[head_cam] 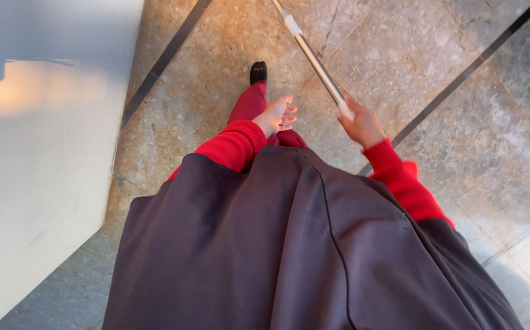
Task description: The person mops the floor by pushing a mop across the tiled surface while walking forward.
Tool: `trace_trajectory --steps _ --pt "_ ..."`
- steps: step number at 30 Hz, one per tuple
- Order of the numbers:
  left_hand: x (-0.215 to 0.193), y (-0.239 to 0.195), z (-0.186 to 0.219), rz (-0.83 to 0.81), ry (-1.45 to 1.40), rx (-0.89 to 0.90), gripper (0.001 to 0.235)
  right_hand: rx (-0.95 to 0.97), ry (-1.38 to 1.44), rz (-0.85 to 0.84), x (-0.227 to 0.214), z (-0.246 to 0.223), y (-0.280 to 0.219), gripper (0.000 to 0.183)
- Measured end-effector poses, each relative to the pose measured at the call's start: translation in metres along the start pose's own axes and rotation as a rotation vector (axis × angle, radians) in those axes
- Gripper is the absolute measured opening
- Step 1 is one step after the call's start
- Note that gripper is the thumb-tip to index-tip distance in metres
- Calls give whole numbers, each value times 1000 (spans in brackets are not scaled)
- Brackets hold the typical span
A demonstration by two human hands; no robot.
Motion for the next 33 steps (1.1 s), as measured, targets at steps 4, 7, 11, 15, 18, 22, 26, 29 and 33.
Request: trace_trajectory --steps 4,7,11,15,18,22,26,29,33 --pt "1 -22 -18 12 40 -5 52 208 -44 -138 -15 -10 -115 64" --pt "-18 -35 -14 54 31 28 51 419 -1 -233 -5 10 -167 64" --pt "-49 -41 -7 95 0 49 50 193 109 -24 17 24 -150 56" --pt "-83 -39 6 133 -30 17 52 140 214 73 35 -1 -94 52" --pt "-109 -58 26 158 -67 -10 52 407 298 -84 29 -92 -31 56" --pt "-153 -62 68 175 -137 7 51 293 374 -53 66 -130 91 55" --pt "-196 -66 102 166 -228 35 49 274 507 -31 105 -163 200 59" --pt "-229 -80 127 170 -275 62 48 341 451 -44 107 -178 215 60" --pt "-260 -73 150 186 -319 67 45 460 380 -45 106 -155 205 58"
Point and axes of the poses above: each hand's wrist, its own y-axis towards the middle knuckle, its own x-axis out of the palm, z = x × y, the point moved 9 cm from there along y, towards the middle knuckle, and after that the axes turned 1 degree about -x, right-handed, at the moved point
